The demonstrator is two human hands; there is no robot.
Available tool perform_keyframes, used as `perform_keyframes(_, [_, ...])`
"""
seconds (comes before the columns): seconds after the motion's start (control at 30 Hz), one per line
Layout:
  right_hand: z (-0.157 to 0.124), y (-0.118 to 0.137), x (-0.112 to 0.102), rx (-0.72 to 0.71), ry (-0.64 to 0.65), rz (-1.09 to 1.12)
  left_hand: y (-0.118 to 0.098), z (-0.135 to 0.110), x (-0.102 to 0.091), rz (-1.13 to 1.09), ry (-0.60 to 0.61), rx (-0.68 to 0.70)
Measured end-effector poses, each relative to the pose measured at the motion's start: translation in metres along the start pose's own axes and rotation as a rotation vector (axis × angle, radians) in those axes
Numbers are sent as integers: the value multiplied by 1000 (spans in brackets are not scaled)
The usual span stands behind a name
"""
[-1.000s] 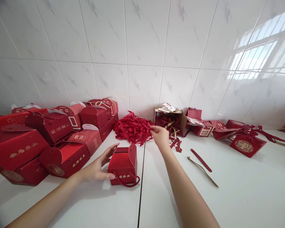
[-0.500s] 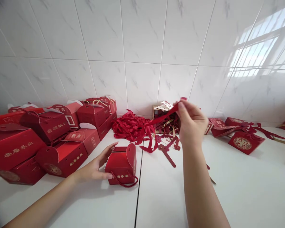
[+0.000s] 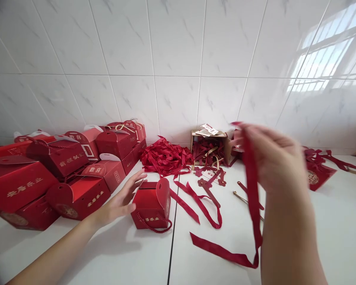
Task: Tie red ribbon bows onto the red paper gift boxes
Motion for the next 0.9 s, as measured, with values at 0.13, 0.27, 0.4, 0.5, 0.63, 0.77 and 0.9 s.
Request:
perform_keyframes(0.13, [-37,-37,94,319,683,-90,-24,6,6,234,-150,-11])
perform_keyframes(0.27, [-70,-64,134,452,965,-27,-36,12,20,476,-176,5])
perform_keyframes(0.4, [-86,-76,149,474,1020,-28,-39,18,33,593,-157,22])
perform_keyframes(0.5, [-95,-77,156,496,1095,-3,-43,21,39,615,-152,45])
perform_keyframes(0.63, [-97,-73,155,556,1139,53,-47,24,44,617,-137,70])
perform_keyframes(0.77, [-98,-68,153,618,1208,149,-46,25,45,629,-129,77])
perform_keyframes(0.9, [-97,-68,152,618,1228,240,-44,24,46,638,-127,80])
Point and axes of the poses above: each hand's wrist, its own z-axis towards the middle knuckle, its own x-axis out of the palm, y = z × x, the point moved 7 cm from there along z, towards the middle knuckle, and after that the axes turned 9 degrees about -z, right-handed, at the moved point
